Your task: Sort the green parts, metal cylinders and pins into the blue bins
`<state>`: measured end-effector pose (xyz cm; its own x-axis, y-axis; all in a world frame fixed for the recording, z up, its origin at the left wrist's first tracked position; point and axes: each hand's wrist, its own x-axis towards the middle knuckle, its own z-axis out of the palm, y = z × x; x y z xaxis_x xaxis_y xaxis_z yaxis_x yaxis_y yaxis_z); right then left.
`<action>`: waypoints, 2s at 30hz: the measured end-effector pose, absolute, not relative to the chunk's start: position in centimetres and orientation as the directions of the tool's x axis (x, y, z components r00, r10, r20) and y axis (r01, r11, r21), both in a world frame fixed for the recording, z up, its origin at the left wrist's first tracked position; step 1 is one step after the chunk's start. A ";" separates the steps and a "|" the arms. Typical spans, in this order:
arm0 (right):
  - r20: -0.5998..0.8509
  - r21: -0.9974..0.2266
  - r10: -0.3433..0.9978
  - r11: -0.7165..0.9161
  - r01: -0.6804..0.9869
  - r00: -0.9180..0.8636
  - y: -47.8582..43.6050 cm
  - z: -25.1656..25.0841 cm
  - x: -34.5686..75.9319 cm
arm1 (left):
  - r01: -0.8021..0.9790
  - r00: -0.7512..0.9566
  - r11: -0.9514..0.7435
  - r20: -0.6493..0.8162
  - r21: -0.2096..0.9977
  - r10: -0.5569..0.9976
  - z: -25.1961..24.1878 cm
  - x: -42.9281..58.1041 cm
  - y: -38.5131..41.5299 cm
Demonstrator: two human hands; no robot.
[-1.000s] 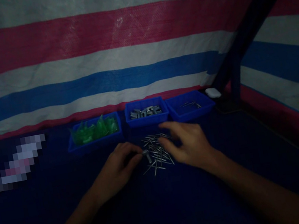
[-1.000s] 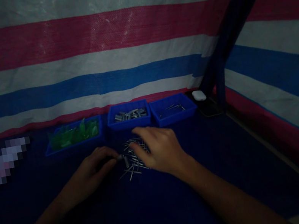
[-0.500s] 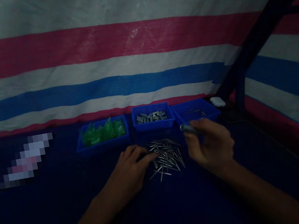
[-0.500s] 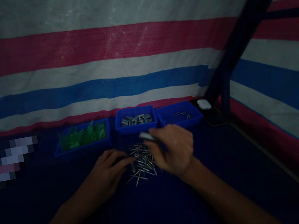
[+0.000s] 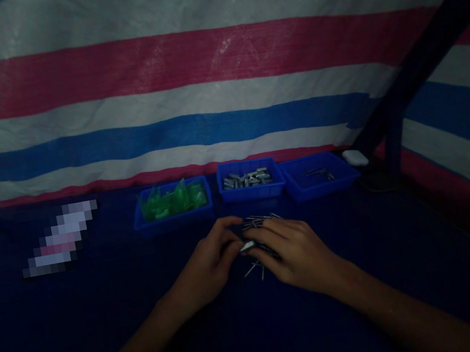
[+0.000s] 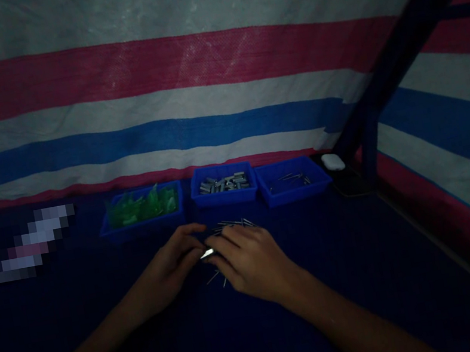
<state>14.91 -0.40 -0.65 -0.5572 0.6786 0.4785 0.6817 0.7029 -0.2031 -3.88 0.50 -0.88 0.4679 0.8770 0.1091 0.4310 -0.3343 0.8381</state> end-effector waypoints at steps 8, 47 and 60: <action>0.761 -0.193 0.537 0.722 0.665 -0.363 -1.0 0.7 15.8 | 0.502 0.439 -0.380 0.150 0.777 0.886 -0.4 -3.4 0.0; 0.868 -0.149 0.496 0.229 0.962 0.016 2.6 2.7 22.1 | 0.780 0.314 -0.334 0.131 0.528 0.940 -0.9 -2.3 1.0; 0.550 -0.207 0.702 0.639 0.741 -0.451 0.4 -0.6 16.7 | 0.678 0.362 -0.458 0.281 0.575 0.889 -1.9 -1.3 1.8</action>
<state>16.74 0.40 -0.60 -0.4515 0.7023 0.5504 0.7409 0.6388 -0.2074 -1.26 1.84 -1.90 0.3620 0.8887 0.2815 0.6776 -0.4582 0.5752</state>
